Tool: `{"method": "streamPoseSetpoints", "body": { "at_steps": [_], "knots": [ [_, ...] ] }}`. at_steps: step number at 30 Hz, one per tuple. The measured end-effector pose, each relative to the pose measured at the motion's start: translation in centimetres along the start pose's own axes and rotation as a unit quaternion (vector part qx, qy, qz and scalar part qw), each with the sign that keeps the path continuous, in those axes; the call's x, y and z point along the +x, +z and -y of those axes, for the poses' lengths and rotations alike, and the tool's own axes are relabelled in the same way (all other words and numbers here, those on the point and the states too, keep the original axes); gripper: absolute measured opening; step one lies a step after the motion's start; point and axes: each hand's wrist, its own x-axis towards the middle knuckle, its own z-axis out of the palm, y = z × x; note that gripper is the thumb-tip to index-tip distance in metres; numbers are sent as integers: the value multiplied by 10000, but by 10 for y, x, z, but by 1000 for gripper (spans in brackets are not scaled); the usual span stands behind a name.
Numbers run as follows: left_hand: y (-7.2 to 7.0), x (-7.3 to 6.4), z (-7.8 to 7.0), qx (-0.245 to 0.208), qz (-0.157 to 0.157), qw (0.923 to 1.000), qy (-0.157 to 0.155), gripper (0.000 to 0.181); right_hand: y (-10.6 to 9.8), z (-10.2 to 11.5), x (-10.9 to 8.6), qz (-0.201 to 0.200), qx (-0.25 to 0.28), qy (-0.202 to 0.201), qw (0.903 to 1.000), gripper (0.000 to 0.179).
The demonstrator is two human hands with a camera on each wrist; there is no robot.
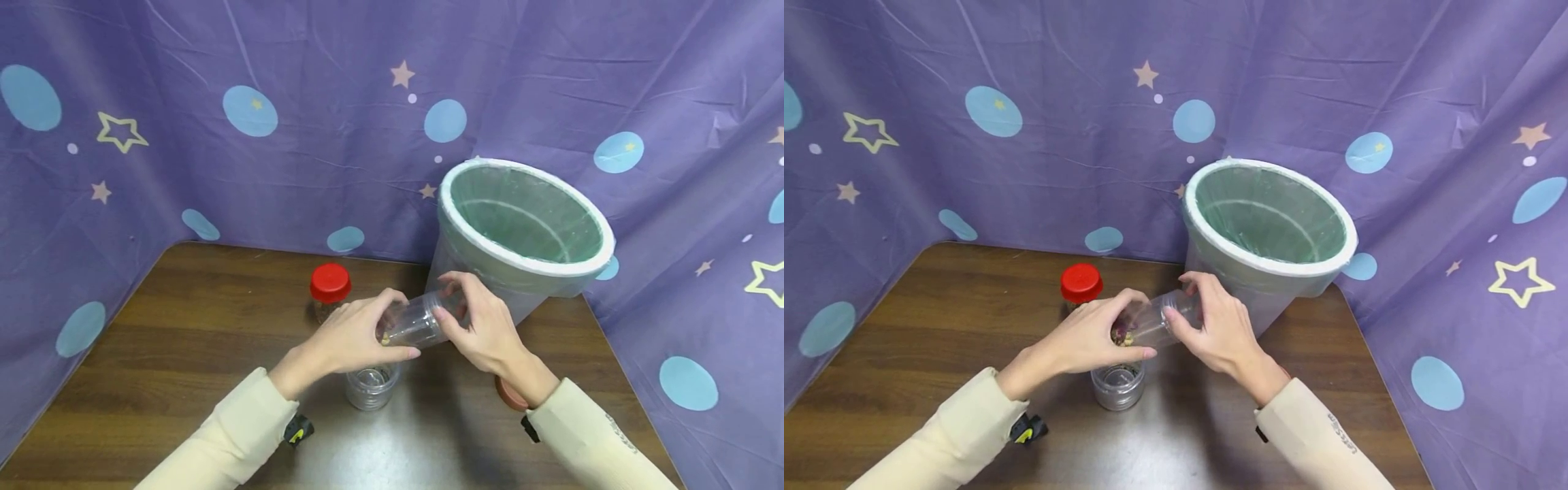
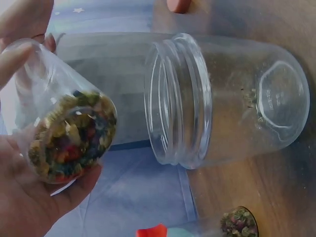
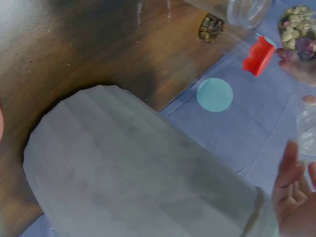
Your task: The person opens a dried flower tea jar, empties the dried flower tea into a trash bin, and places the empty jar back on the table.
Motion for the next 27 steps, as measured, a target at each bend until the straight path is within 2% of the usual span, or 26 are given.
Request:
{"method": "streamPoseSetpoints", "body": {
  "at_steps": [3, 5, 11, 16, 27],
  "knots": [
    [1, -1, -3, 338, -136, 9993, 73, 68, -2, 6, 1, 223, -3, 476, 9986, 34],
    [2, -1, -4, 531, -231, 9982, 119, 69, -3, 9, 1, 333, -80, 658, 9972, 30],
    [5, 0, -8, 1025, -544, 9929, 268, 71, -3, 16, 2, 483, -141, 1001, 9937, 31],
    [5, -1, -11, 1195, -662, 9902, 289, 72, -2, 16, 3, 585, -4, 1059, 9927, 31],
    [5, -3, -10, 1261, -649, 9892, 376, 76, -1, 17, -2, 818, 35, 1080, 9908, 32]
  ]
}}
